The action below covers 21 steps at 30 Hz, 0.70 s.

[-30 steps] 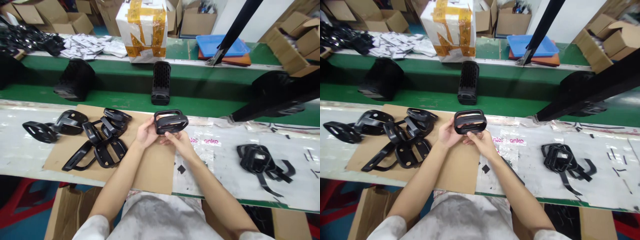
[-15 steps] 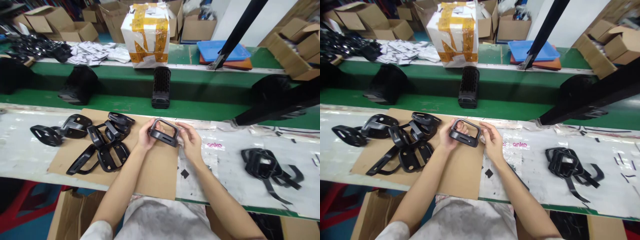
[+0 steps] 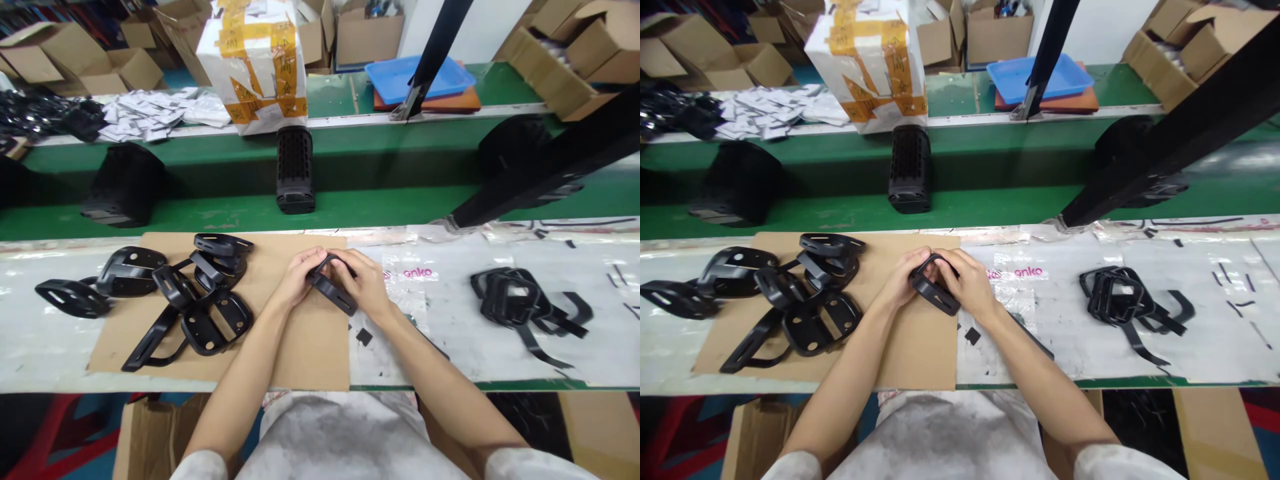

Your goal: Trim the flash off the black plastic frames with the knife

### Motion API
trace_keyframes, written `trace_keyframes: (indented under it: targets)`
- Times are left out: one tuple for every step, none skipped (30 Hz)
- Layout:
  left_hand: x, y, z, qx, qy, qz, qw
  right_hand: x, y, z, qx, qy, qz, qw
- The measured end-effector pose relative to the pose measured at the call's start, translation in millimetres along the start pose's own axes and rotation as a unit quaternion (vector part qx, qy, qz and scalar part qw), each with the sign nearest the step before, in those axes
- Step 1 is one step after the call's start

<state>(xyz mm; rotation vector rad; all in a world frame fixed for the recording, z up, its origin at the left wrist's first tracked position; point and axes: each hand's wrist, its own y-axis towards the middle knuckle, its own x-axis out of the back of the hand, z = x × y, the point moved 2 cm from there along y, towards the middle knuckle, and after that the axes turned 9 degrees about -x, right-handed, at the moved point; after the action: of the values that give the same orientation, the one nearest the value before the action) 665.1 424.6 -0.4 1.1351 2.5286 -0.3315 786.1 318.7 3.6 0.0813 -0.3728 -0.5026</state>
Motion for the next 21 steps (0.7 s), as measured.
trace_keyframes:
  targets:
    - [-0.3,0,1,0.004,0.0,0.007,1.0,1,0,0,-0.005,-0.002,-0.003,1.0]
    - [-0.8,0,2,0.008,-0.003,0.015,1.0,2,-1,1,-0.01,-0.002,-0.008,1.0]
    - [-1.4,1,3,0.01,-0.007,0.022,1.0,2,-1,1,-0.015,0.0,-0.014,1.0]
    - [-2.0,1,4,0.011,-0.013,0.028,0.999,3,-2,2,-0.02,0.003,-0.02,1.0]
    - [-2.6,1,4,0.012,-0.019,0.033,0.999,3,-2,2,-0.024,0.004,-0.024,0.999]
    - [-2.9,2,5,0.011,-0.022,0.037,0.999,3,-2,2,-0.026,0.005,-0.029,0.999]
    - [-2.9,2,5,0.01,-0.022,0.039,0.999,3,-2,2,-0.025,0.006,-0.032,0.999]
    - [-2.5,2,5,0.008,-0.019,0.038,0.999,2,-1,0,-0.023,0.006,-0.035,0.999]
    - [-1.5,3,5,0.002,-0.013,0.035,0.999,1,0,-2,-0.021,0.007,-0.036,0.999]
    - [-0.1,3,6,-0.005,-0.003,0.029,1.0,0,1,-4,-0.02,0.008,-0.037,0.999]
    - [1.8,4,6,-0.013,0.009,0.021,1.0,-1,3,-7,-0.019,0.01,-0.037,0.999]
    - [3.7,4,7,-0.02,0.021,0.014,0.999,-3,5,-10,-0.019,0.012,-0.037,0.999]
    - [5.4,4,8,-0.025,0.029,0.009,0.999,-4,6,-13,-0.019,0.015,-0.038,0.999]
    - [6.6,5,10,-0.027,0.032,0.008,0.999,-5,7,-14,-0.02,0.019,-0.036,0.999]
    - [7.0,5,11,-0.024,0.029,0.011,0.999,-5,8,-15,-0.023,0.027,-0.034,0.999]
    - [6.5,5,13,-0.018,0.019,0.017,1.0,-5,8,-16,-0.027,0.038,-0.031,0.998]
    - [5.2,5,13,-0.012,0.006,0.024,1.0,-4,8,-16,-0.033,0.052,-0.025,0.998]
    - [3.2,4,11,-0.01,-0.007,0.028,1.0,-2,7,-16,-0.041,0.072,-0.026,0.996]
    - [1.0,3,7,-0.016,-0.018,0.028,0.999,-1,7,-16,-0.049,0.091,-0.021,0.994]
    - [-1.2,1,1,-0.032,-0.022,0.023,0.999,2,7,-16,-0.056,0.11,-0.024,0.992]
    - [-3.2,-1,-8,-0.058,-0.019,0.014,0.998,4,7,-16,-0.069,0.128,-0.026,0.989]
